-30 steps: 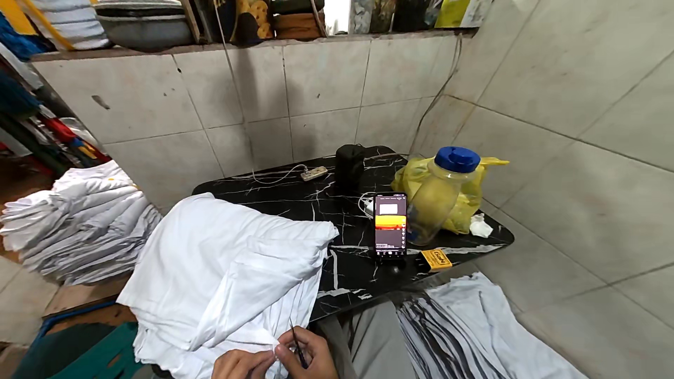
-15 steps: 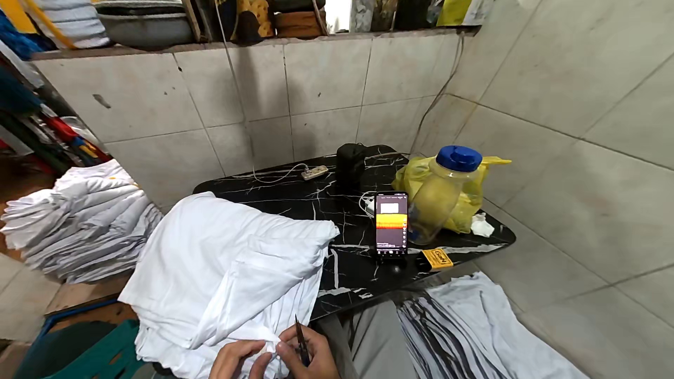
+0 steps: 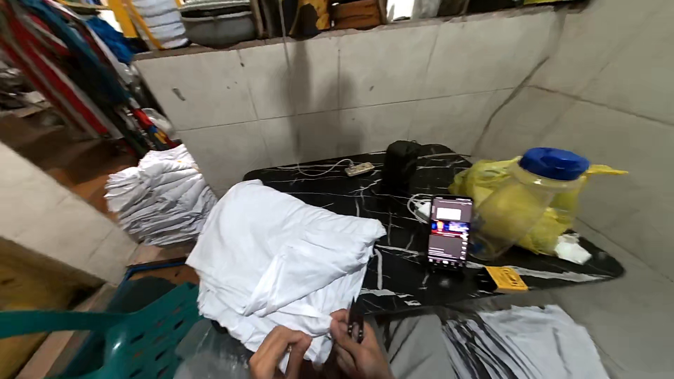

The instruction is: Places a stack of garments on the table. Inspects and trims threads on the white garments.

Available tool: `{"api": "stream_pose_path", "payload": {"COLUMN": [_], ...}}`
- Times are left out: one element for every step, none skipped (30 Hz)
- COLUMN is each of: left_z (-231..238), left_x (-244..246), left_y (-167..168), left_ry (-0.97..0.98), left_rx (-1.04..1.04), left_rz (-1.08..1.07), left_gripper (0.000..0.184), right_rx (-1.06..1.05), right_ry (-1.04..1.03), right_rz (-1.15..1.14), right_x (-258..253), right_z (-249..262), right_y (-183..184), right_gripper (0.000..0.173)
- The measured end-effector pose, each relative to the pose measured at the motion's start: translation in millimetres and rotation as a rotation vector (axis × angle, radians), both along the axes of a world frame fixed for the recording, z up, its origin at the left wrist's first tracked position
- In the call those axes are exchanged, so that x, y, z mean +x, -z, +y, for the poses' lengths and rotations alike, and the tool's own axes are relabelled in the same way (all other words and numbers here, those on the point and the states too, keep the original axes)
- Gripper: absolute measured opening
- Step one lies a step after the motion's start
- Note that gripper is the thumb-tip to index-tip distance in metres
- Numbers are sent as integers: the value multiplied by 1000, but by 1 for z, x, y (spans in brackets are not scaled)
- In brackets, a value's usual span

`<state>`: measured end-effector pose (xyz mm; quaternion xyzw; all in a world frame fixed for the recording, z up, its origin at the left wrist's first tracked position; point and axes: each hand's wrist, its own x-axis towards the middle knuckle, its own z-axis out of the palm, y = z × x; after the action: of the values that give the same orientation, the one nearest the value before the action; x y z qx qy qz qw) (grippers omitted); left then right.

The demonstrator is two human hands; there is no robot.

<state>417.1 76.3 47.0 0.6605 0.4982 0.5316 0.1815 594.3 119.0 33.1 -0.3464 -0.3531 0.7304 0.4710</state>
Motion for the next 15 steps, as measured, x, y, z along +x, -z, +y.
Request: {"api": "stream_pose_path", "payload": {"left_z": [1,1,1,1,1,2,3,4,4,5,5,6,6,5,5], "left_x": [-2,-4,-5,-5,-4,-3,-1,2,5,9,13,17,21,23,25], "left_y": [0,0,-1,-1,0,0,2,3,4,4,5,6,7,8,9], "left_ry": [-51,-91,-116,-127,-123,-112,-101,-101,-111,-129,-154,-181,-206,-224,-230], "left_rx": [8,9,5,5,8,15,22,26,28,30,41,59,86,116,148], "left_rz": [9,23,45,75,111,148,181,218,257,299,344,373,380,378,375], "left_gripper": [12,12,15,22,27,31,33,33,32,30,27,22,17,12,10], "right_rx": [-22,-38,-49,-58,-67,-73,-74,-68,-51,-26,3,24,32,33,30], "right_ry": [-14,-25,-30,-30,-25,-22,-21,-23,-29,-37,-47,-55,-60,-61,-57], "right_rz": [5,2,-2,-8,-13,-20,-29,-40,-51,-59,-65,-67,-63,-62,-66], "right_x": [0,-1,-1,-1,-1,-1,-1,0,1,2,3,4,5,6,6], "right_z": [0,1,1,1,0,0,0,-1,-2,-3,-3,-4,-5,-5,-5], "right_y": [-2,-3,-5,-6,-6,-7,-8,-9,-9,-9,-8,-6,-6,-5,-6], "right_gripper": [11,11,11,11,11,11,10,11,11,9,7,6,6,6,7]}}
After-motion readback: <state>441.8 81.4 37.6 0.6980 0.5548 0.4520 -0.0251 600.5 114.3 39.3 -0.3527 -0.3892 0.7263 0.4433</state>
